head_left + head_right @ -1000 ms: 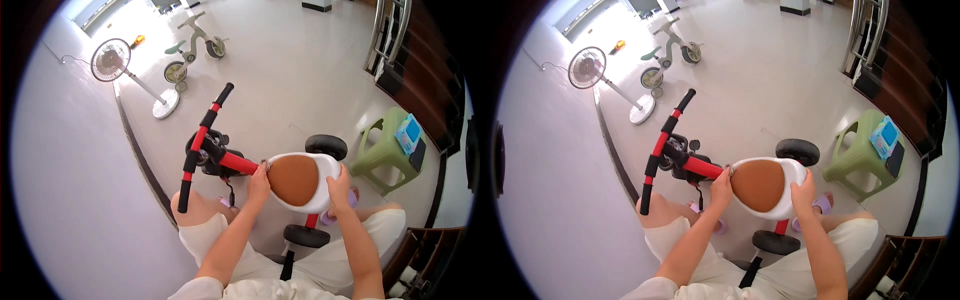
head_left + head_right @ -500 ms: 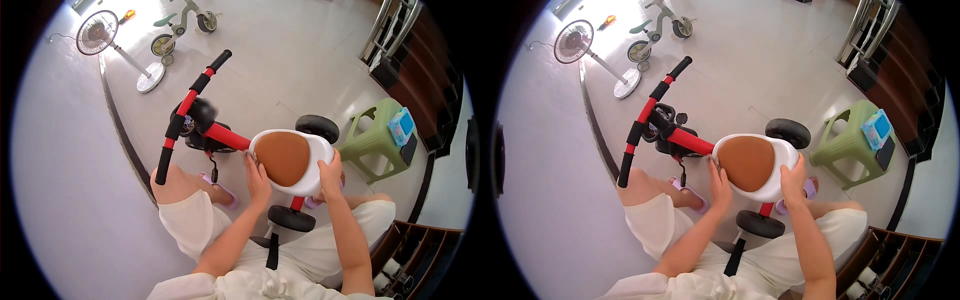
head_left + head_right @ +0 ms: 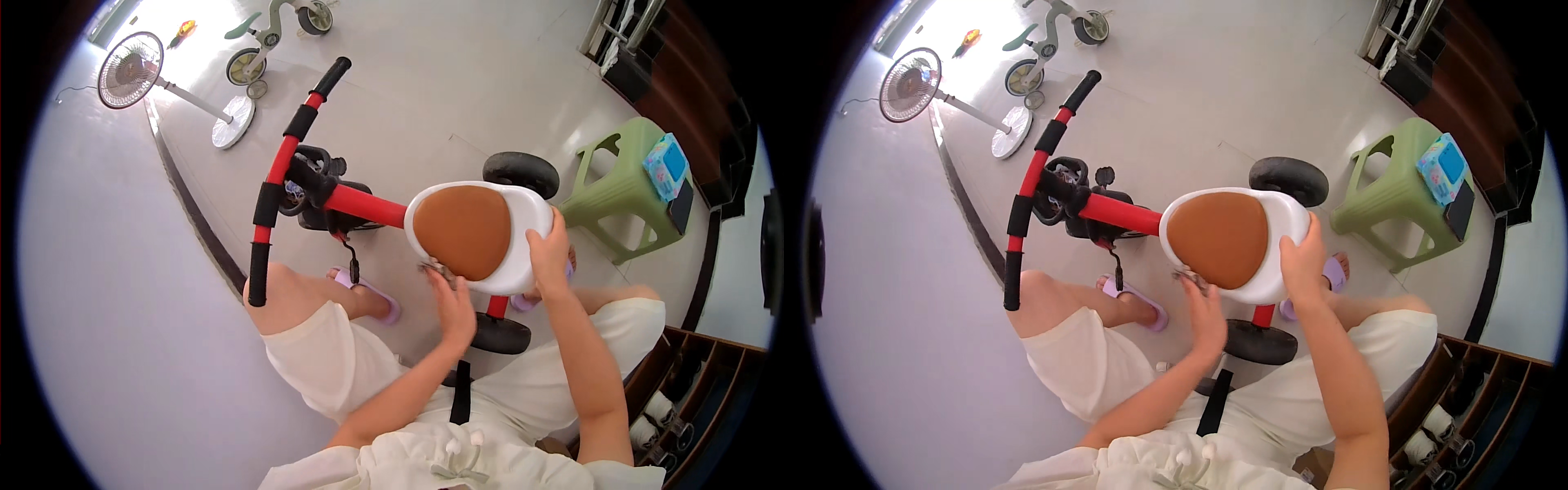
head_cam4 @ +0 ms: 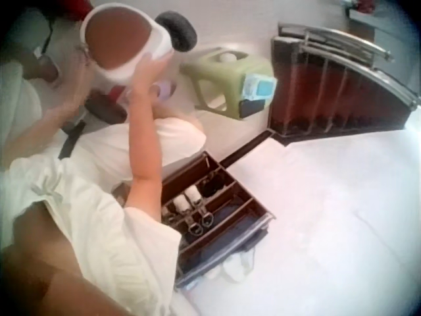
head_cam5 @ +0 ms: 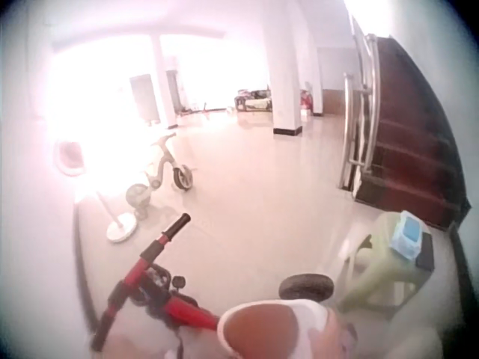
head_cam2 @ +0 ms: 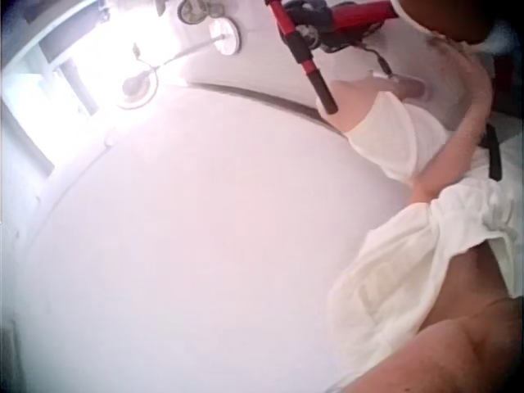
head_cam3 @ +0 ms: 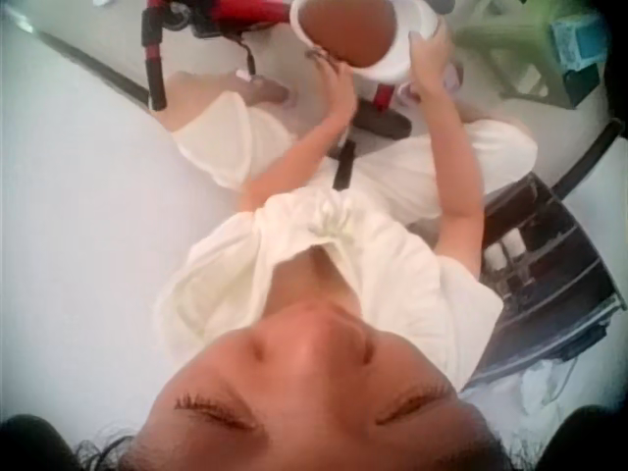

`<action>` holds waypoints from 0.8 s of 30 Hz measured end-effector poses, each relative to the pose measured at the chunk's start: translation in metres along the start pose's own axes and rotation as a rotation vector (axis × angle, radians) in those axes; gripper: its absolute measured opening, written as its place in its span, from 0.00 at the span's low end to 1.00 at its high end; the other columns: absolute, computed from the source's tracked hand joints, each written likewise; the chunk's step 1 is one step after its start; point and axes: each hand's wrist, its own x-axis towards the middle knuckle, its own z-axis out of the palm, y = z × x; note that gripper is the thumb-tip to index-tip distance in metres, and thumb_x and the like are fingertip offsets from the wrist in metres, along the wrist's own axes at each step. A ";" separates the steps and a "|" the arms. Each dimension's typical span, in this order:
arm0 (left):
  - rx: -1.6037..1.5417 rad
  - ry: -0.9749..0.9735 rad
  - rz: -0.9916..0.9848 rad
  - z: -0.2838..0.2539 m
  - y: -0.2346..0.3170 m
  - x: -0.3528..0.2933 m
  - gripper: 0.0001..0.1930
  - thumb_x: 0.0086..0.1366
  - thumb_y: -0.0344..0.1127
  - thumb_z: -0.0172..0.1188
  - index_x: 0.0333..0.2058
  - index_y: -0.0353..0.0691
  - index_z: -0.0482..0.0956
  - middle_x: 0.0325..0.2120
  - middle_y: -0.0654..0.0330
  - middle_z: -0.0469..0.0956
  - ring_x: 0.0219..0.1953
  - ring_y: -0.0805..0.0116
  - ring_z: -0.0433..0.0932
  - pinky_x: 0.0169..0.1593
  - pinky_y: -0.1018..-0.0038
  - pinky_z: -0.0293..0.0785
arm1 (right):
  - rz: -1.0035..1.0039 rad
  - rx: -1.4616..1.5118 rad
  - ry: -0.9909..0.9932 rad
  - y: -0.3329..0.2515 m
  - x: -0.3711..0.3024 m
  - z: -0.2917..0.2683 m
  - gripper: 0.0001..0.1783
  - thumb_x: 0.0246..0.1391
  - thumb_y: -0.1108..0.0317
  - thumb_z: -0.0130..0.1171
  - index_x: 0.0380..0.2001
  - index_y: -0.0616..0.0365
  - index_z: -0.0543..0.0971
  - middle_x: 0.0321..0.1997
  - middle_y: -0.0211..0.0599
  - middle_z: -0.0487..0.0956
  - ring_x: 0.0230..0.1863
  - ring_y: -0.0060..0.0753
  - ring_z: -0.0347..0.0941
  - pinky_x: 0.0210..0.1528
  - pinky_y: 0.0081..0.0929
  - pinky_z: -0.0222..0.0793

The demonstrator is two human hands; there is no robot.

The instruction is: The person wipes the seat, wheels, and frame of a tricycle with a cloth while holding the handlebars.

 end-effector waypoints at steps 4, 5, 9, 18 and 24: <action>-0.094 -0.039 -0.058 0.013 -0.004 -0.007 0.38 0.74 0.46 0.40 0.66 0.22 0.33 0.69 0.37 0.32 0.73 0.48 0.33 0.72 0.64 0.31 | 0.034 -0.012 0.001 0.001 -0.004 0.005 0.33 0.46 0.76 0.56 0.59 0.65 0.66 0.57 0.51 0.71 0.58 0.44 0.68 0.61 0.34 0.61; -0.090 -0.036 -0.059 0.012 -0.006 0.002 0.38 0.74 0.46 0.40 0.66 0.22 0.33 0.69 0.37 0.32 0.73 0.48 0.33 0.72 0.64 0.31 | 0.048 -0.005 0.002 0.000 -0.005 0.006 0.33 0.46 0.76 0.56 0.59 0.65 0.66 0.57 0.51 0.71 0.58 0.44 0.68 0.62 0.34 0.61; -0.307 0.096 -0.053 -0.007 -0.003 0.054 0.36 0.75 0.47 0.35 0.67 0.24 0.35 0.70 0.40 0.32 0.73 0.51 0.33 0.72 0.65 0.31 | -0.051 -0.051 0.036 0.014 -0.001 0.006 0.32 0.46 0.73 0.55 0.58 0.67 0.65 0.52 0.56 0.75 0.53 0.52 0.73 0.57 0.39 0.65; -0.243 0.171 0.006 -0.006 -0.005 0.068 0.36 0.75 0.50 0.33 0.68 0.28 0.34 0.71 0.45 0.32 0.73 0.55 0.31 0.72 0.66 0.29 | 0.035 -0.023 -0.011 0.009 0.006 0.011 0.34 0.46 0.74 0.56 0.59 0.67 0.64 0.54 0.54 0.73 0.55 0.46 0.71 0.59 0.35 0.64; -0.491 0.036 -0.308 0.018 0.012 0.000 0.38 0.75 0.52 0.34 0.68 0.28 0.32 0.71 0.46 0.31 0.73 0.58 0.30 0.72 0.68 0.28 | -0.009 -0.029 -0.019 0.007 0.005 0.011 0.34 0.45 0.74 0.56 0.59 0.67 0.64 0.55 0.54 0.72 0.56 0.46 0.71 0.59 0.35 0.64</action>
